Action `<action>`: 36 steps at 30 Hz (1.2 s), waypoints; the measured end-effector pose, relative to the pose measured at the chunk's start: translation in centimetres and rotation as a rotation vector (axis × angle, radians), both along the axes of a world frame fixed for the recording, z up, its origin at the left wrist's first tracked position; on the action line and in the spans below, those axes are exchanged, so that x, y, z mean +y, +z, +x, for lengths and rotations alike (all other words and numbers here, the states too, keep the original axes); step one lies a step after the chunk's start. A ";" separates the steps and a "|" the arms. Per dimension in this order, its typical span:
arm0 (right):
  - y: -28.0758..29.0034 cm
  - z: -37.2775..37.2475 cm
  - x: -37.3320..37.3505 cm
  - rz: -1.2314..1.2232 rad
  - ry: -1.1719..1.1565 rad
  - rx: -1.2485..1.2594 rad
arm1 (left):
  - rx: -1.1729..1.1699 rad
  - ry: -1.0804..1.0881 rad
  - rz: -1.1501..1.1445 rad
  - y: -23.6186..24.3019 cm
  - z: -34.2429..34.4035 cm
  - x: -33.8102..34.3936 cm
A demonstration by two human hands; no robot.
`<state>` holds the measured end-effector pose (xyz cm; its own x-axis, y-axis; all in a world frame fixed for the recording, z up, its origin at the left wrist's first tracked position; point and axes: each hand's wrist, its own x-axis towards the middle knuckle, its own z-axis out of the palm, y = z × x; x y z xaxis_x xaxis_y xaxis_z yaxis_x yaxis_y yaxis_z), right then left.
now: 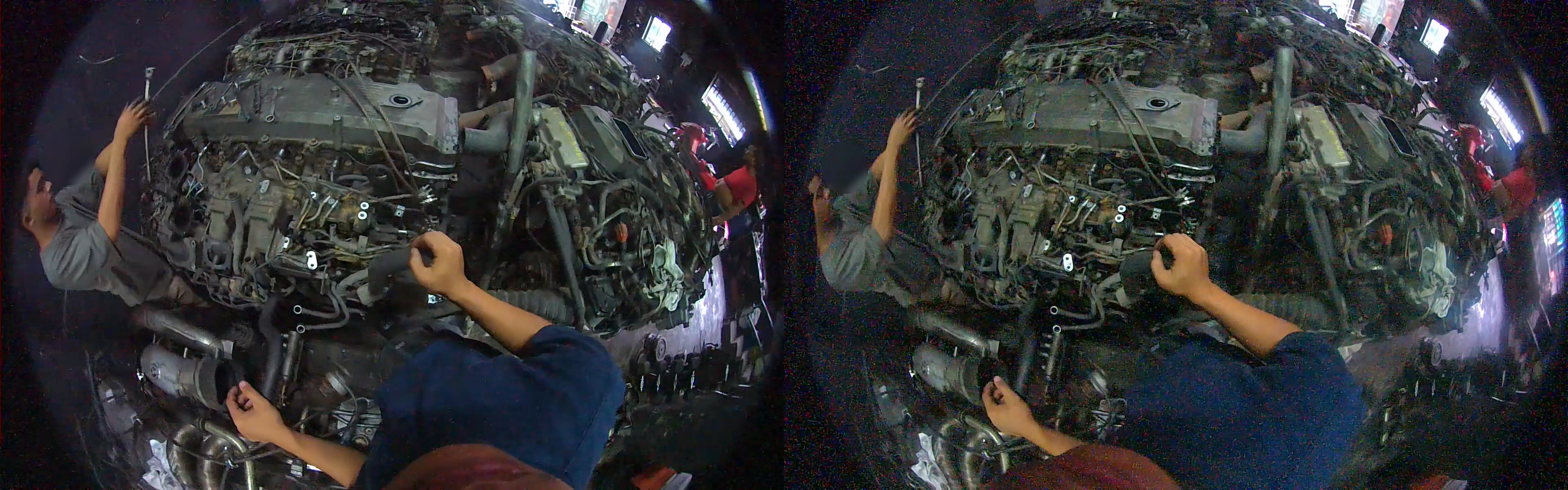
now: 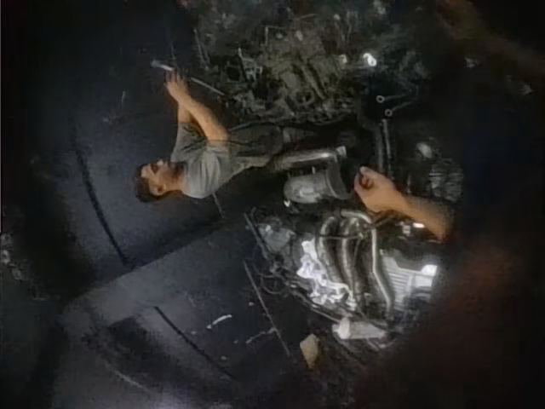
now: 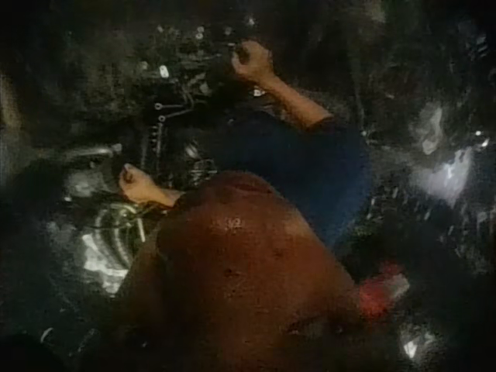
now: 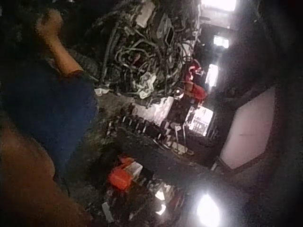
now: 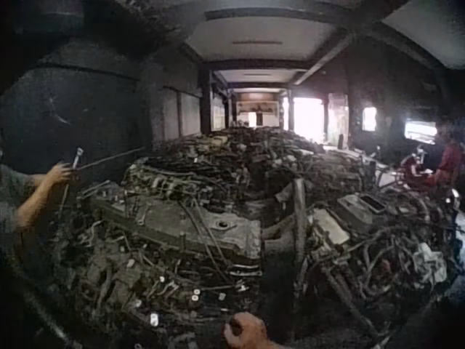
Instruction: Work on disassembled vehicle engines to inspect or repair components.
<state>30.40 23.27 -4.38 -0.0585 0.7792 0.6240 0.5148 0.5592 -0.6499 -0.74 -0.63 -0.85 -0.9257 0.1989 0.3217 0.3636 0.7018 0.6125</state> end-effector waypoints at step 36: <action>0.4 -0.1 -0.4 0.019 0.007 0.037 | -0.029 -0.001 -0.067 0.6 0.8 0.2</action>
<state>30.26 22.87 -3.97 -0.0405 0.7666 0.6408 0.4868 0.5752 -0.6574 0.03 -0.41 -0.28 -0.9342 0.2195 0.2811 0.3470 0.7413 0.5744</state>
